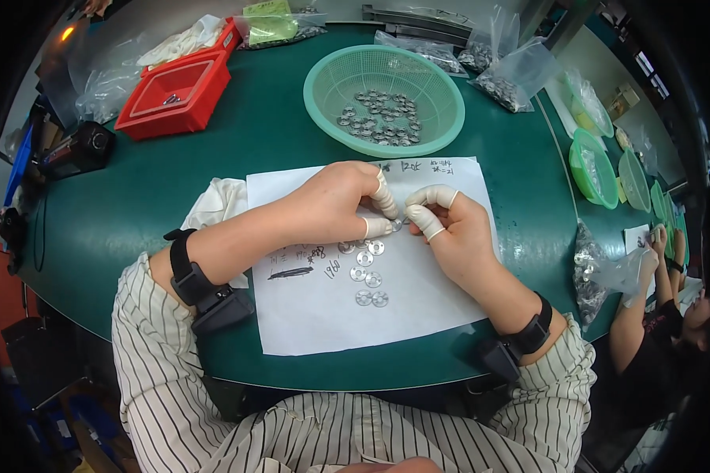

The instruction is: The person picks up a metal disc and a small pin from the table, inserts the pin into the disc, and places the assembled unit into a green basket, repeating the process several times.

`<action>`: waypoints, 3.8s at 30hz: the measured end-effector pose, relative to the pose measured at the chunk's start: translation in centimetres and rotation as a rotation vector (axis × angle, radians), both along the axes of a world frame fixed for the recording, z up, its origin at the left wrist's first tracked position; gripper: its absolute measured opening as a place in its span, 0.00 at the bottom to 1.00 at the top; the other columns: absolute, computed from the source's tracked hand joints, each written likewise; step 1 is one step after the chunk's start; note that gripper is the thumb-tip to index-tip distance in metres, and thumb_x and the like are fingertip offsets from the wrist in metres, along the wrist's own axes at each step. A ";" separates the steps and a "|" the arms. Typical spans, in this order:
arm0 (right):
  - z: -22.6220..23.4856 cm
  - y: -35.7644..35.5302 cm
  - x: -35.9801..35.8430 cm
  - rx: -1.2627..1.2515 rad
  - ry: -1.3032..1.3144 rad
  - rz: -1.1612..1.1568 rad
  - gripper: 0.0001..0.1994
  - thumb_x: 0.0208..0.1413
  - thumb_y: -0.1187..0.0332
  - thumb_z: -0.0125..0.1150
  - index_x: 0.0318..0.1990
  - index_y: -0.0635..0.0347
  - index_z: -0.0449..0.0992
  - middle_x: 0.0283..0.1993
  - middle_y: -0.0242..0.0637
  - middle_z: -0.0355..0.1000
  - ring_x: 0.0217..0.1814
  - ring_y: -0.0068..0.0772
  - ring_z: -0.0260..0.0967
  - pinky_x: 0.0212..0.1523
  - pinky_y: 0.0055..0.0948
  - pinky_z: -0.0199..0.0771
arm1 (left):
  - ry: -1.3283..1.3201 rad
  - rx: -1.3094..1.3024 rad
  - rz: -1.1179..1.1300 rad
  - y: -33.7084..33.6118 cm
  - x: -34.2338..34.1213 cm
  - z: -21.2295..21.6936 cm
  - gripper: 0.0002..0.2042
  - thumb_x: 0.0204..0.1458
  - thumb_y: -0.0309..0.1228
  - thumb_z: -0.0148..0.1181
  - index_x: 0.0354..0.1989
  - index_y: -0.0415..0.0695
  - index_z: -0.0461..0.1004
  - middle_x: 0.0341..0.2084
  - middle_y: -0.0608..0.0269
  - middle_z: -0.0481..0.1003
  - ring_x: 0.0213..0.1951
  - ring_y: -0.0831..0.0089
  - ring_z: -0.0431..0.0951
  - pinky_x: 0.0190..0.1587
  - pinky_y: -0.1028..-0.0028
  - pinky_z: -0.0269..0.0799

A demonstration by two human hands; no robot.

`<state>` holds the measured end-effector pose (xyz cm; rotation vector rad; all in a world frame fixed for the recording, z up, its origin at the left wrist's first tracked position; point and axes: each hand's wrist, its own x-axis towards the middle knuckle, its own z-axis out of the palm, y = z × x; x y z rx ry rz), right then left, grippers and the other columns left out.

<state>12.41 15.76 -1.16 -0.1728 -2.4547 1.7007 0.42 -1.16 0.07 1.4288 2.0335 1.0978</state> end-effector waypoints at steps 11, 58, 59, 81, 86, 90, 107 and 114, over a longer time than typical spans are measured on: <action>0.2 -0.2 -0.3 0.064 -0.031 0.041 0.03 0.55 0.76 0.57 0.36 0.64 0.73 0.30 0.29 0.71 0.30 0.17 0.68 0.31 0.18 0.69 | -0.003 0.036 0.003 0.0 -0.2 -0.1 0.08 0.38 0.28 0.64 0.27 0.39 0.78 0.26 0.56 0.73 0.31 0.64 0.76 0.35 0.70 0.72; 0.3 -0.7 0.4 0.488 0.359 0.179 0.03 0.51 0.76 0.61 0.32 0.62 0.74 0.27 0.34 0.71 0.26 0.26 0.67 0.27 0.24 0.68 | 0.034 0.053 -0.053 0.2 -0.4 -0.9 0.07 0.40 0.30 0.63 0.26 0.40 0.78 0.24 0.58 0.72 0.29 0.64 0.75 0.32 0.69 0.70; 0.2 -0.5 0.4 0.380 0.328 0.161 0.03 0.52 0.76 0.60 0.34 0.62 0.73 0.27 0.33 0.71 0.26 0.22 0.66 0.26 0.22 0.67 | 0.025 0.068 -0.065 0.3 -0.3 -0.9 0.07 0.41 0.30 0.63 0.26 0.40 0.78 0.24 0.58 0.72 0.28 0.64 0.75 0.32 0.69 0.70; 0.2 -1.3 0.1 0.513 0.281 0.176 0.03 0.53 0.77 0.58 0.36 0.62 0.73 0.29 0.33 0.70 0.29 0.22 0.69 0.30 0.20 0.69 | -0.014 0.014 0.060 0.1 -0.8 -0.9 0.07 0.42 0.29 0.64 0.29 0.42 0.78 0.23 0.61 0.73 0.24 0.71 0.71 0.28 0.73 0.68; 0.3 -1.5 -0.3 0.478 0.260 0.147 0.04 0.52 0.78 0.59 0.35 0.62 0.74 0.28 0.36 0.69 0.29 0.25 0.70 0.31 0.22 0.70 | 0.023 -0.002 0.038 0.3 -0.9 -0.5 0.06 0.42 0.28 0.64 0.29 0.41 0.77 0.23 0.61 0.73 0.24 0.72 0.72 0.27 0.73 0.68; 0.3 -0.9 -0.3 0.410 0.271 0.178 0.04 0.53 0.78 0.58 0.36 0.63 0.73 0.29 0.33 0.69 0.30 0.24 0.69 0.32 0.23 0.70 | -0.034 0.015 0.027 0.3 -0.6 -0.2 0.06 0.42 0.24 0.65 0.30 0.40 0.76 0.24 0.62 0.72 0.27 0.75 0.73 0.30 0.75 0.69; -0.2 0.5 -0.2 -0.151 0.105 -0.081 0.06 0.56 0.70 0.58 0.39 0.61 0.73 0.32 0.27 0.70 0.30 0.15 0.64 0.31 0.17 0.66 | 0.088 0.084 -0.050 0.6 0.5 0.7 0.07 0.40 0.24 0.67 0.29 0.41 0.76 0.29 0.61 0.75 0.37 0.69 0.75 0.41 0.72 0.72; -0.6 0.5 -0.1 -0.084 0.072 -0.041 0.06 0.56 0.70 0.58 0.39 0.62 0.73 0.32 0.28 0.71 0.31 0.15 0.65 0.32 0.17 0.67 | 0.119 0.131 -0.016 0.4 -0.2 0.0 0.07 0.40 0.25 0.66 0.29 0.41 0.78 0.29 0.61 0.75 0.35 0.65 0.74 0.39 0.69 0.70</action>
